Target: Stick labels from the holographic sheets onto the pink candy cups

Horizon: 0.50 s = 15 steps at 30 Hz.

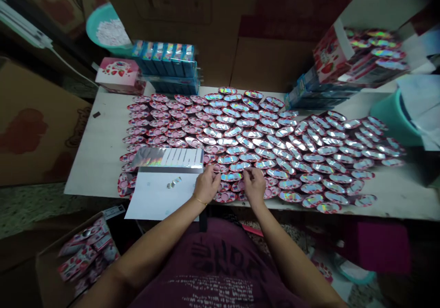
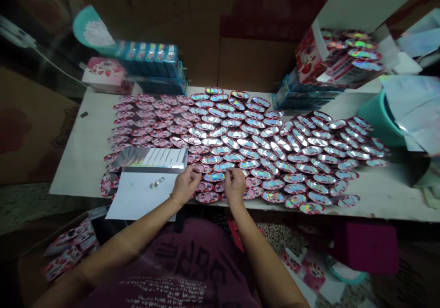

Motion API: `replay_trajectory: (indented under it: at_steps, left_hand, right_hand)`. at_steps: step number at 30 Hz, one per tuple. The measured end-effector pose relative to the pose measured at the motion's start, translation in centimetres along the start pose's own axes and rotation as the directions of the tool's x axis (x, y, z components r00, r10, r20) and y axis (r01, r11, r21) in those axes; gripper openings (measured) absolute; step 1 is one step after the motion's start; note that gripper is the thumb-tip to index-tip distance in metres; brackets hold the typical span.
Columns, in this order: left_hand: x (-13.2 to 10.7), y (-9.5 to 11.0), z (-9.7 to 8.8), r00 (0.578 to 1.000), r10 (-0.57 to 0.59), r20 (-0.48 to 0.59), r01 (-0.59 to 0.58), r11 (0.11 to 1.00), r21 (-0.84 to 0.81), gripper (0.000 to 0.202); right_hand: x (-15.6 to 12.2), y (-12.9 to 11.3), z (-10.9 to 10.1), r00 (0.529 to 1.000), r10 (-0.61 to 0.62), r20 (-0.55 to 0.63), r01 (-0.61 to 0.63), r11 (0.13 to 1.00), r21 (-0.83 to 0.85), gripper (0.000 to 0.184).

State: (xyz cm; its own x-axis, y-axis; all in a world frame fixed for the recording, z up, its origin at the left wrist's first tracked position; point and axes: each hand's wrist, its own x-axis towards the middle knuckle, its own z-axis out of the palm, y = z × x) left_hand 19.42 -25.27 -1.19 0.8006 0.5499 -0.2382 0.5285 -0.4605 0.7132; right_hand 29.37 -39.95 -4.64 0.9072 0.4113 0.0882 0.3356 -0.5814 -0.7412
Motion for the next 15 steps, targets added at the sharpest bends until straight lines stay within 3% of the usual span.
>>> replay_trajectory:
  at_steps: [2, 4, 5, 7, 8, 10, 11, 13, 15]
  left_hand:
    - [0.1, -1.7, -4.3, 0.982, 0.049, -0.184, -0.051, 0.999, -0.008, 0.029]
    - [0.7, -5.2, -9.0, 0.896, 0.039, -0.442, 0.011, 0.994, 0.110, 0.035]
    - [1.0, -7.5, -11.2, 0.853, 0.025, -0.521, 0.085, 0.979, 0.186, 0.040]
    - [1.7, -12.4, -14.4, 0.810, -0.084, -0.580, 0.270, 0.932, 0.242, 0.049]
    - [2.0, -14.7, -15.3, 0.829, -0.116, -0.547, 0.293, 0.923, 0.249, 0.053]
    - [2.4, -18.2, -15.8, 0.877, -0.103, -0.470, 0.249, 0.933, 0.261, 0.056]
    - [2.4, -19.3, -15.4, 0.891, -0.076, -0.448, 0.214, 0.940, 0.266, 0.057]
    - [2.3, -20.3, -14.3, 0.891, -0.043, -0.451, 0.188, 0.941, 0.282, 0.055]
    - [1.9, -20.2, -13.1, 0.879, -0.057, -0.474, 0.224, 0.926, 0.304, 0.053]
  right_hand:
    - [1.4, -2.6, 0.4, 0.995, -0.096, 0.024, 0.093, 0.991, 0.097, 0.019]
    - [3.1, -6.2, 2.2, 0.969, -0.232, 0.088, 0.215, 0.962, 0.168, 0.020]
    - [4.0, -8.2, 3.7, 0.943, -0.308, 0.129, 0.282, 0.941, 0.190, 0.021]
    - [5.4, -12.2, 7.5, 0.861, -0.451, 0.234, 0.413, 0.890, 0.193, 0.023]
    - [5.9, -13.9, 9.7, 0.813, -0.499, 0.299, 0.471, 0.866, 0.166, 0.024]
    - [6.5, -16.5, 14.1, 0.735, -0.504, 0.453, 0.547, 0.836, 0.043, 0.024]
    - [6.5, -17.2, 16.1, 0.723, -0.465, 0.512, 0.559, 0.829, -0.037, 0.023]
    - [6.0, -17.7, 19.0, 0.717, -0.379, 0.585, 0.566, 0.807, -0.171, 0.022]
    - [5.3, -17.3, 20.5, 0.705, -0.355, 0.613, 0.592, 0.772, -0.233, 0.021]
